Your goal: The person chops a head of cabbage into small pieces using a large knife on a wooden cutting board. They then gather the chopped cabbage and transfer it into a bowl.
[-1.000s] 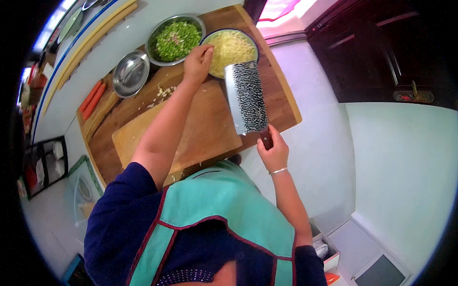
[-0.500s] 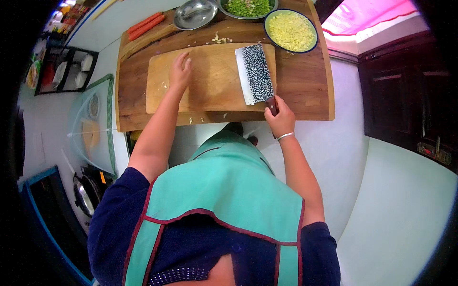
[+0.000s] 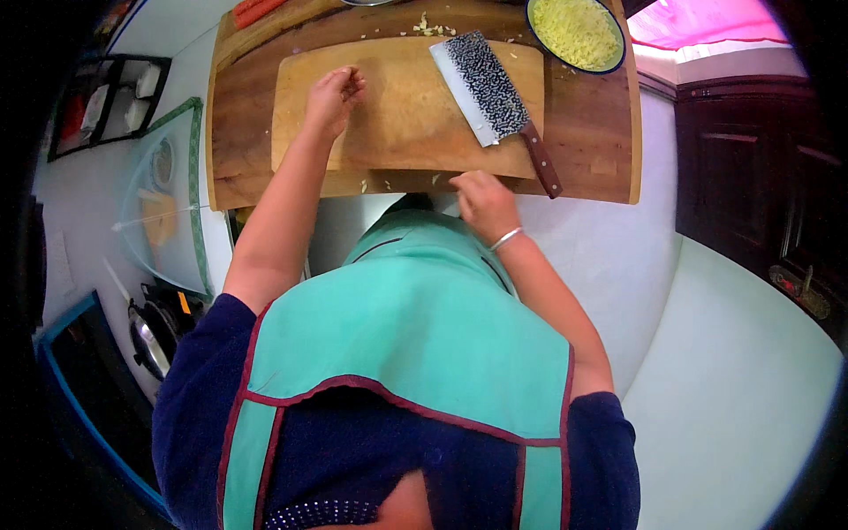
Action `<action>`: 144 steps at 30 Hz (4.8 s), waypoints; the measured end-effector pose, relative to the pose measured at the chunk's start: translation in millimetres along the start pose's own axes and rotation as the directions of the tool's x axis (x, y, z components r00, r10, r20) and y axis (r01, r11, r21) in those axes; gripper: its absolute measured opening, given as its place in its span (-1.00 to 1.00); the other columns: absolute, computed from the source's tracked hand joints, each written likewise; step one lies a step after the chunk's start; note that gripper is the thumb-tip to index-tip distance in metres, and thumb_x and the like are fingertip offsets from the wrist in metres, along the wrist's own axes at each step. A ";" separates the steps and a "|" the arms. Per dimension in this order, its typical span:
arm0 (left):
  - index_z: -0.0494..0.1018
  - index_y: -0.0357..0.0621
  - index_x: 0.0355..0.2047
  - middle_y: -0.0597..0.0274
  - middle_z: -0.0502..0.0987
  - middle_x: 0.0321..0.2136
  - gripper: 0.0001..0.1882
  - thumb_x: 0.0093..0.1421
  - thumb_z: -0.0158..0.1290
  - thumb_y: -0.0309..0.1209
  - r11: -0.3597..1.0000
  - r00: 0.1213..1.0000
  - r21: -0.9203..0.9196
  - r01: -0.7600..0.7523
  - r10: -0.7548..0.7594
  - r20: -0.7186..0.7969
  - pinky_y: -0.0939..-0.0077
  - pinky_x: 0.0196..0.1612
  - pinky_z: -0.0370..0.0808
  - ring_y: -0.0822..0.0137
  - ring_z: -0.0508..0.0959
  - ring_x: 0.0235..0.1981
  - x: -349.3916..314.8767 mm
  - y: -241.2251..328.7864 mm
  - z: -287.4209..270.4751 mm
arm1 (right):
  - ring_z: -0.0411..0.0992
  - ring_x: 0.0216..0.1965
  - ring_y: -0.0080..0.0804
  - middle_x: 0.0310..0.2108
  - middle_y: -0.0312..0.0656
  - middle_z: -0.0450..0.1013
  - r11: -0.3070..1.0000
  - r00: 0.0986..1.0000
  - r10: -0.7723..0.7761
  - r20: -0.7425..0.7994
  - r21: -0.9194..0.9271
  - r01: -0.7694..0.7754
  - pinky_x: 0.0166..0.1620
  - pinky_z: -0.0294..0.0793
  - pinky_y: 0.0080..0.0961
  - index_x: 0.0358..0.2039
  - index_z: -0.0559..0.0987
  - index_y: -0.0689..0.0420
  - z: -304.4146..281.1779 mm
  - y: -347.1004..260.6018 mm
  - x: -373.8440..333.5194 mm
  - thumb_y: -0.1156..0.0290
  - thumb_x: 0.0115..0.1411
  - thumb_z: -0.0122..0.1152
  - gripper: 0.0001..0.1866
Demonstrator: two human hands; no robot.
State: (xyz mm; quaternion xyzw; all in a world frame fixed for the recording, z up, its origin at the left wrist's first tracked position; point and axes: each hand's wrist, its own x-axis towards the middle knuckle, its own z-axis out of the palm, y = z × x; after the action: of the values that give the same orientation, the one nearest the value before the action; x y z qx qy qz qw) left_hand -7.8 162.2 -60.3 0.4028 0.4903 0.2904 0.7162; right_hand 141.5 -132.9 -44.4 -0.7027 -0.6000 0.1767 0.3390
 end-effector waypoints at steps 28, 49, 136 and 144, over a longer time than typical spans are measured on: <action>0.39 -0.29 -0.11 0.01 0.50 -0.16 -0.66 0.33 -0.22 -0.28 0.424 0.532 -0.322 0.847 -0.656 0.536 0.24 0.05 0.43 0.17 0.50 -0.09 -112.8 -172.4 -133.4 | 0.08 0.25 0.05 0.16 0.10 0.19 0.897 0.926 0.229 -0.300 -0.304 -0.320 0.27 0.04 -0.11 0.07 0.30 0.38 192.1 -68.0 -5.2 0.50 -0.02 -0.05 -0.44; 0.39 -0.24 -0.16 0.16 0.49 -0.20 -0.72 0.34 -0.24 -0.32 0.763 0.648 -0.145 0.630 -0.413 0.640 0.27 0.06 0.43 0.23 0.47 -0.11 -99.0 6.7 37.7 | 0.30 0.04 -0.03 -0.03 -0.02 0.35 0.984 0.872 -0.001 -0.489 -0.154 -0.085 0.10 0.32 -0.22 -0.01 0.39 0.22 24.1 -119.3 63.6 0.63 -0.01 -0.06 -0.53; 0.30 -0.17 0.03 -0.02 0.45 -0.09 -0.54 0.19 0.06 -0.22 0.653 0.905 0.666 -0.361 0.419 0.080 0.19 0.02 0.38 0.00 0.45 -0.07 148.0 25.1 26.9 | 0.51 -0.33 -0.43 -0.29 -0.13 0.51 0.463 0.680 0.716 0.156 0.623 -0.630 -0.31 0.51 -0.54 -0.19 0.50 0.22 -132.8 194.1 176.5 0.20 0.20 0.15 -0.67; -0.04 -0.06 0.31 -0.07 -0.09 0.32 0.07 -0.09 0.20 0.13 -0.204 0.677 0.685 -0.699 0.118 0.726 0.14 0.33 -0.05 -0.05 -0.07 0.33 118.5 32.1 -3.1 | 0.44 -0.30 -0.33 -0.27 -0.15 0.40 0.764 0.760 0.617 0.205 0.078 -0.641 -0.20 0.47 -0.44 -0.01 0.38 0.18 -95.9 49.7 39.6 0.28 -0.16 0.46 -0.32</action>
State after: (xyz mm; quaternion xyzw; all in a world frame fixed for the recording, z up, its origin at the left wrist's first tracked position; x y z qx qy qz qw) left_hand 30.2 275.4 -88.8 0.9671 0.2062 -0.0066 0.1488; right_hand 249.0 -122.6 -4.5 -0.8198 -0.3408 0.3811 0.2579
